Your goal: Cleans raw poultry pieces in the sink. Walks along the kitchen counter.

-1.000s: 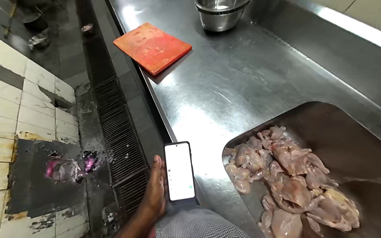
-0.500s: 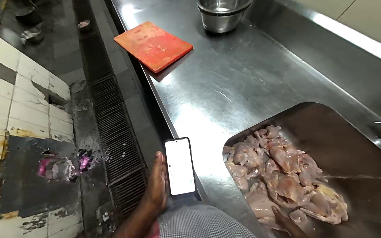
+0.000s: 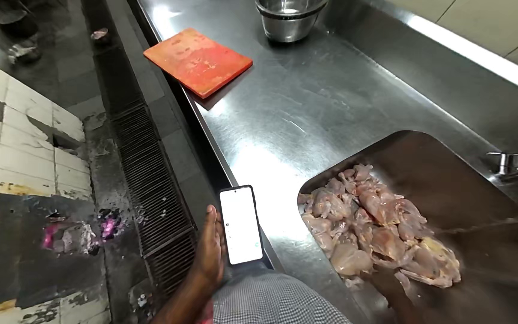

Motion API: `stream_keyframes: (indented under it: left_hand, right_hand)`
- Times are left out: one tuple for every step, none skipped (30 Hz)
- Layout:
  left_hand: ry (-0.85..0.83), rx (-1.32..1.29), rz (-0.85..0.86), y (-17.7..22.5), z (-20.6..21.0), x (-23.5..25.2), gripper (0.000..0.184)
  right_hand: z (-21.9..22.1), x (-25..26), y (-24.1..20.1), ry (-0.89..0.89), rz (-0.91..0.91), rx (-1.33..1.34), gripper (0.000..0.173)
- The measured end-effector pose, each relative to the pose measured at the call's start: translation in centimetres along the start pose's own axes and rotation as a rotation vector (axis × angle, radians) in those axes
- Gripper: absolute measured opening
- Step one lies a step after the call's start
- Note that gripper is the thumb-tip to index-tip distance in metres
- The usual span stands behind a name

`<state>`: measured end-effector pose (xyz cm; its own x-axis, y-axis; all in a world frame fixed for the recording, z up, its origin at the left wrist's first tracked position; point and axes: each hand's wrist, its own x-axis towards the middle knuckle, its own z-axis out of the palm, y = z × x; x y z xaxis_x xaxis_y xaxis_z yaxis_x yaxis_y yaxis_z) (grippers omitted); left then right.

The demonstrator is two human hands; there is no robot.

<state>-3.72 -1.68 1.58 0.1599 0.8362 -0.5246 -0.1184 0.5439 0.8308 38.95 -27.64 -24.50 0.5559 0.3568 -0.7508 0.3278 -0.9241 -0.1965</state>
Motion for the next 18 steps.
stream_keyframes:
  left_hand:
    - [-0.009,0.002,-0.003,0.0,0.1,0.0,0.072]
    - [-0.018,0.006,0.0,0.0,0.2,0.0,0.072]
    - [-0.026,0.013,0.008,0.1,0.3,-0.1,0.072]
    - [-0.027,0.017,0.012,0.1,0.4,-0.1,0.072]
    - [-0.032,0.022,0.012,0.0,0.4,-0.1,0.072]
    - [-0.035,0.026,0.012,0.0,0.4,-0.1,0.073]
    - [-0.035,0.03,0.013,0.0,0.4,-0.1,0.073]
    - [-0.037,0.028,0.012,-0.1,0.4,-0.1,0.073]
    - [-0.039,0.025,0.012,0.0,0.4,-0.1,0.073]
    - [-0.041,0.025,0.013,0.0,0.4,-0.1,0.073]
    - [-0.042,0.026,0.015,0.0,0.4,-0.1,0.072]
    - [-0.041,0.029,0.016,0.0,0.4,-0.2,0.072]
    - [-0.037,0.03,0.02,-0.1,0.4,-0.2,0.071]
    - [-0.032,0.03,0.024,0.0,0.5,-0.2,0.071]
    - [-0.025,0.028,0.028,0.0,0.6,-0.2,0.071]
    - [-0.03,0.024,0.023,0.1,0.7,-0.3,0.069]
    - [-0.046,-0.007,0.01,0.2,0.8,-0.3,0.067]
    - [-0.073,-0.076,-0.015,0.3,0.7,-0.3,0.062]
  right_hand:
    - [-0.5,-0.2,-0.7,0.007,-0.011,-0.112,0.071]
    - [-0.8,-0.3,-1.5,0.02,-0.012,-0.189,0.069]
    - [-0.9,-0.5,-2.3,0.036,-0.007,-0.24,0.069]
    - [-0.9,-0.9,-3.1,0.052,0.005,-0.274,0.069]
    - [-0.7,-1.5,-4.0,0.079,0.014,-0.303,0.068]
    - [-0.5,-2.1,-4.7,0.12,0.012,-0.337,0.068]
    - [-0.2,-2.6,-5.4,0.168,-0.011,-0.379,0.069]
    - [0.1,-3.3,-6.2,0.219,-0.055,-0.425,0.069]
    - [0.4,-3.9,-6.9,0.274,-0.127,-0.469,0.068]
    - [0.7,-4.5,-7.6,0.323,-0.22,-0.499,0.065]
    - [0.9,-4.9,-8.4,0.371,-0.331,-0.514,0.061]
    - [1.2,-5.0,-9.1,0.398,-0.444,-0.512,0.059]
    - [1.5,-4.8,-9.8,0.407,-0.556,-0.514,0.056]
    - [1.8,-4.6,-10.6,0.392,-0.661,-0.516,0.057]
    - [2.2,-4.3,-11.4,0.348,-0.742,-0.524,0.06]
    - [2.6,-4.2,-12.3,0.287,-0.784,-0.551,0.062]
    - [2.9,-4.0,-12.9,0.229,-0.808,-0.562,0.065]
    - [3.2,-3.6,-13.4,0.177,-0.8,-0.568,0.071]
